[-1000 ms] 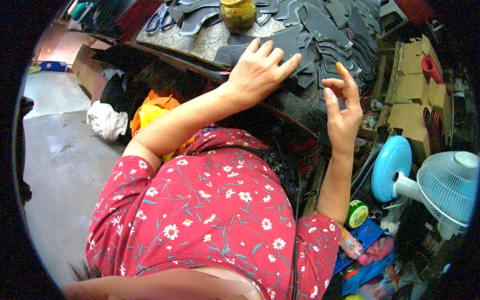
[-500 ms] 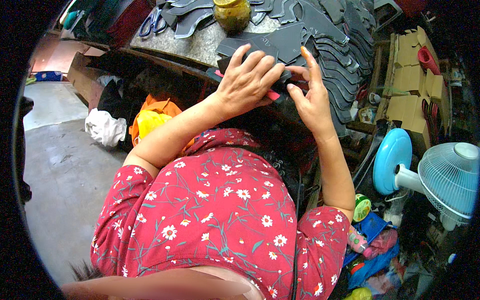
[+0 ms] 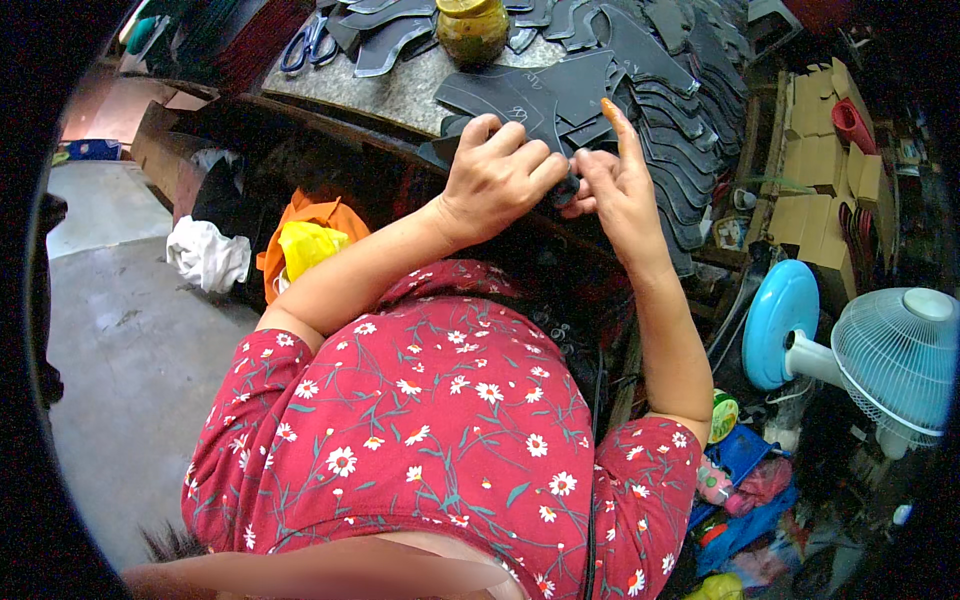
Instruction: The person repeatedly picks up black shoe sole pieces from a table, applies glue from a small jar to the edges, and places them back. The process is repeated for multiple pieces throughout the clip.
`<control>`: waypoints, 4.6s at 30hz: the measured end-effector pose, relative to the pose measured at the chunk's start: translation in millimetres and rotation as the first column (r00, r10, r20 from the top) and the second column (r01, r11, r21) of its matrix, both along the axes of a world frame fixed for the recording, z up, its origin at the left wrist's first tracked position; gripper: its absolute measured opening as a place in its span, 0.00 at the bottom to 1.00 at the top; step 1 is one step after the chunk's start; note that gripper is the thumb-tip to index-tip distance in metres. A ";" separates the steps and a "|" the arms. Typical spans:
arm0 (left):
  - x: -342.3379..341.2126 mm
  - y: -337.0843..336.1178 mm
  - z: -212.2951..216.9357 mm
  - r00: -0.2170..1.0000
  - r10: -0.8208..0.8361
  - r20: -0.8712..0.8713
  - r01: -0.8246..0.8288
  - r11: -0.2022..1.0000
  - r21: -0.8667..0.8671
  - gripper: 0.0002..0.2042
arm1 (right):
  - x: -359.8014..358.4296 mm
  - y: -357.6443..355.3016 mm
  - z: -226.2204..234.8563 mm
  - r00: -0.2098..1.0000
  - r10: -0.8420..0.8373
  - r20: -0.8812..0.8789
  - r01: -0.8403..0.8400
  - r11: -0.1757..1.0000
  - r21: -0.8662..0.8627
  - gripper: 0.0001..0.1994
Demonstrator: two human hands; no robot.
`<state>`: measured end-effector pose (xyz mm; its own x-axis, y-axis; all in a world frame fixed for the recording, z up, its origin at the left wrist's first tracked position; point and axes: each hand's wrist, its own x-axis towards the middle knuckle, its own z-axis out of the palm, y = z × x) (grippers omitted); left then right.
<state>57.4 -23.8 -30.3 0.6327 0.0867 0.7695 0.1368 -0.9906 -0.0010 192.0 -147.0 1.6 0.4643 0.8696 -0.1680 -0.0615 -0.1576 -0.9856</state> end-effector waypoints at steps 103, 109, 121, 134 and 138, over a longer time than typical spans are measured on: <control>55.3 56.3 9.4 0.935 0.092 -0.344 -0.193 0.942 -0.274 0.22 | 44.5 -28.3 76.2 0.539 -0.202 0.818 0.047 0.977 0.210 0.13; 42.1 47.6 28.7 0.995 0.084 -0.054 -0.096 0.955 -0.281 0.22 | 34.3 -40.6 63.5 0.667 -0.246 0.703 0.145 0.969 0.202 0.22; -23.2 19.6 42.5 0.828 -0.092 0.552 0.468 -0.426 -0.774 0.20 | -18.3 6.8 37.8 0.931 -0.005 0.364 -0.094 0.963 0.251 0.43; -61.9 34.2 57.3 0.958 -0.277 -0.068 0.166 0.735 -0.658 0.14 | -12.3 19.0 41.4 0.838 0.130 0.531 -0.270 0.943 0.194 0.41; -67.1 44.2 45.6 0.959 -0.274 0.075 0.128 0.181 -0.975 0.11 | -6.1 21.5 38.5 0.851 -0.015 0.526 -0.116 0.970 0.215 0.30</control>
